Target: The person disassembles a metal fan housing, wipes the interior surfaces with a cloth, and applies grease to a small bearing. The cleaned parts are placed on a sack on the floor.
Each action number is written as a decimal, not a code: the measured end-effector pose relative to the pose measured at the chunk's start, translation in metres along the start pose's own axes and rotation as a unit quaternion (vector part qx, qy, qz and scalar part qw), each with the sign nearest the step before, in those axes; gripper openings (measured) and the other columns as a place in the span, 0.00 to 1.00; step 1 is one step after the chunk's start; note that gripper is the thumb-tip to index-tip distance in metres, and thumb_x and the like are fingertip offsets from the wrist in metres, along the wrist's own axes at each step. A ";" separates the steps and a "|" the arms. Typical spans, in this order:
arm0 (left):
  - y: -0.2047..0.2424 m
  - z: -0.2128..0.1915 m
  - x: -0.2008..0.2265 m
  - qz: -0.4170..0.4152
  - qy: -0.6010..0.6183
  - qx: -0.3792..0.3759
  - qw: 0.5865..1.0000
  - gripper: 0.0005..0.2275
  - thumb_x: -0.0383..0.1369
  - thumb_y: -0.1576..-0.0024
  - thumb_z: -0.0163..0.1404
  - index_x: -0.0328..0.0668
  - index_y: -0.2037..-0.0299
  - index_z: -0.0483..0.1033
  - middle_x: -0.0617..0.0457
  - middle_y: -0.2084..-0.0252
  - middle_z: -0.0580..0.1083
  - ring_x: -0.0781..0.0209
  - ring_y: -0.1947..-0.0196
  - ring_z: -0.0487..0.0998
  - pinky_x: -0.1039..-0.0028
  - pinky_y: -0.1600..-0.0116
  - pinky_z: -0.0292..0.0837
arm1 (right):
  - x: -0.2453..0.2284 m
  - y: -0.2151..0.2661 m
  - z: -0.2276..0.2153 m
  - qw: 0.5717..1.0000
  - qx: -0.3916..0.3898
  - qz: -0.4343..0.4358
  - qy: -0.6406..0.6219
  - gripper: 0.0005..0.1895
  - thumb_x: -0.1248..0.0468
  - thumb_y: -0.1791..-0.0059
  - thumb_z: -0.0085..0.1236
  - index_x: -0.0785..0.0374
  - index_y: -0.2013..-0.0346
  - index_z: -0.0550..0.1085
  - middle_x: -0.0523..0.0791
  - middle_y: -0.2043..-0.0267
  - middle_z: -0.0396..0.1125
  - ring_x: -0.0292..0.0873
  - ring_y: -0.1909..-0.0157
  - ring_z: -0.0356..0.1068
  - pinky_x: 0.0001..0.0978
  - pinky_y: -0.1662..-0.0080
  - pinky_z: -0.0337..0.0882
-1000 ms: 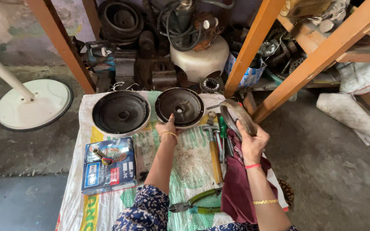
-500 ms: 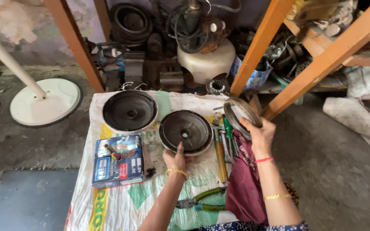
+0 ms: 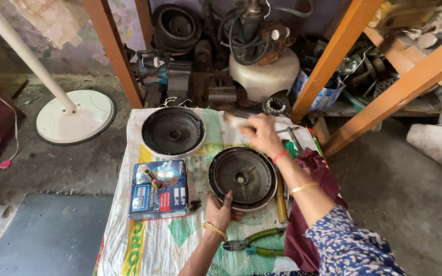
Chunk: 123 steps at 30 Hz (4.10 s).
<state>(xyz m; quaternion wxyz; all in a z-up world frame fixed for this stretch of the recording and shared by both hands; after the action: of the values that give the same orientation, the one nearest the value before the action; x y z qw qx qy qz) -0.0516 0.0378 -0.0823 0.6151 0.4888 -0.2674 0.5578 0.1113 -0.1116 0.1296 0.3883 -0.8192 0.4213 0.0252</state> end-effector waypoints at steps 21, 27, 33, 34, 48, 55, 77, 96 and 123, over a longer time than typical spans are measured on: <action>0.004 -0.006 0.023 0.073 -0.145 0.024 0.986 0.19 0.39 0.42 0.56 0.30 0.59 0.62 0.41 0.75 0.74 0.55 0.87 0.79 0.65 0.83 0.75 | 0.049 0.006 0.112 0.950 -0.267 0.147 0.060 0.16 0.51 0.49 0.60 0.62 0.65 0.80 0.55 0.62 0.74 0.54 0.58 0.76 0.45 0.54 0.72; -0.002 -0.011 0.012 -0.017 -0.190 0.094 0.977 0.30 0.52 0.44 0.50 0.29 0.46 0.62 0.35 0.64 0.75 0.44 0.78 0.80 0.58 0.72 0.76 | 0.026 0.066 -0.012 0.989 -0.075 0.128 -0.025 0.18 0.54 0.49 0.58 0.63 0.50 0.77 0.52 0.50 0.74 0.52 0.48 0.74 0.41 0.49 0.71; -0.011 -0.011 0.016 0.333 -0.351 0.195 0.853 0.38 0.46 0.38 0.63 0.11 0.39 0.57 0.16 0.46 0.68 0.27 0.44 0.70 0.51 0.39 0.66 | 0.042 0.153 -0.119 0.891 0.011 0.295 0.345 0.45 0.42 0.70 0.76 0.59 0.44 0.76 0.59 0.51 0.70 0.68 0.52 0.69 0.64 0.55 0.71; -0.019 -0.015 0.014 0.284 -0.300 0.162 0.896 0.33 0.43 0.42 0.62 0.16 0.42 0.61 0.22 0.49 0.72 0.33 0.47 0.73 0.55 0.41 0.68 | 0.054 0.164 -0.112 0.901 -0.021 0.315 0.296 0.46 0.42 0.68 0.77 0.58 0.40 0.74 0.61 0.52 0.69 0.69 0.52 0.68 0.61 0.54 0.70; -0.041 -0.014 0.030 0.178 -0.366 0.181 0.895 0.27 0.41 0.46 0.60 0.23 0.45 0.68 0.24 0.51 0.75 0.31 0.50 0.76 0.58 0.44 0.71 | -0.058 0.122 -0.171 0.965 0.087 0.240 0.058 0.12 0.64 0.55 0.67 0.62 0.57 0.81 0.49 0.66 0.76 0.41 0.65 0.77 0.32 0.60 0.74; -0.029 -0.010 0.041 0.101 -0.316 0.238 0.913 0.24 0.50 0.33 0.35 0.31 0.59 0.71 0.25 0.60 0.74 0.22 0.58 0.73 0.45 0.54 0.68 | -0.075 0.062 -0.028 0.990 -0.076 0.087 -0.076 0.16 0.64 0.54 0.62 0.64 0.52 0.78 0.51 0.59 0.75 0.48 0.58 0.74 0.38 0.54 0.74; -0.022 -0.010 0.060 0.221 -0.222 0.213 0.926 0.17 0.37 0.33 0.38 0.27 0.60 0.73 0.28 0.68 0.75 0.29 0.67 0.76 0.53 0.61 0.69 | -0.119 0.101 0.039 0.962 -0.189 -0.084 -0.177 0.16 0.76 0.63 0.48 0.69 0.62 0.75 0.52 0.60 0.68 0.58 0.57 0.70 0.44 0.56 0.70; -0.017 -0.006 0.069 0.235 -0.260 0.229 0.908 0.18 0.37 0.33 0.38 0.25 0.58 0.75 0.25 0.66 0.74 0.26 0.63 0.76 0.51 0.62 0.69 | -0.100 0.063 0.030 0.988 -0.150 0.022 -0.017 0.23 0.71 0.60 0.55 0.60 0.50 0.77 0.51 0.52 0.71 0.56 0.54 0.73 0.45 0.52 0.72; -0.017 -0.007 0.067 0.213 -0.290 0.232 0.904 0.15 0.36 0.34 0.42 0.29 0.61 0.76 0.26 0.69 0.74 0.26 0.66 0.75 0.48 0.63 0.67 | -0.051 0.074 0.068 0.932 -0.087 0.033 0.351 0.08 0.64 0.55 0.51 0.62 0.67 0.77 0.49 0.65 0.71 0.52 0.60 0.72 0.46 0.61 0.72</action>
<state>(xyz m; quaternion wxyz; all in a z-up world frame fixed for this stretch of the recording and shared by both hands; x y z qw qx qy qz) -0.0213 0.0737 -0.0317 0.2464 0.6894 -0.3947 0.5551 0.0451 -0.0581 0.0556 0.1422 -0.7917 0.5540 -0.2144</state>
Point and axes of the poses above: each hand's wrist, its own y-axis away from the middle knuckle, its own z-axis out of the palm, x = y × z, the point moved 7 cm from there along -y, towards the middle knuckle
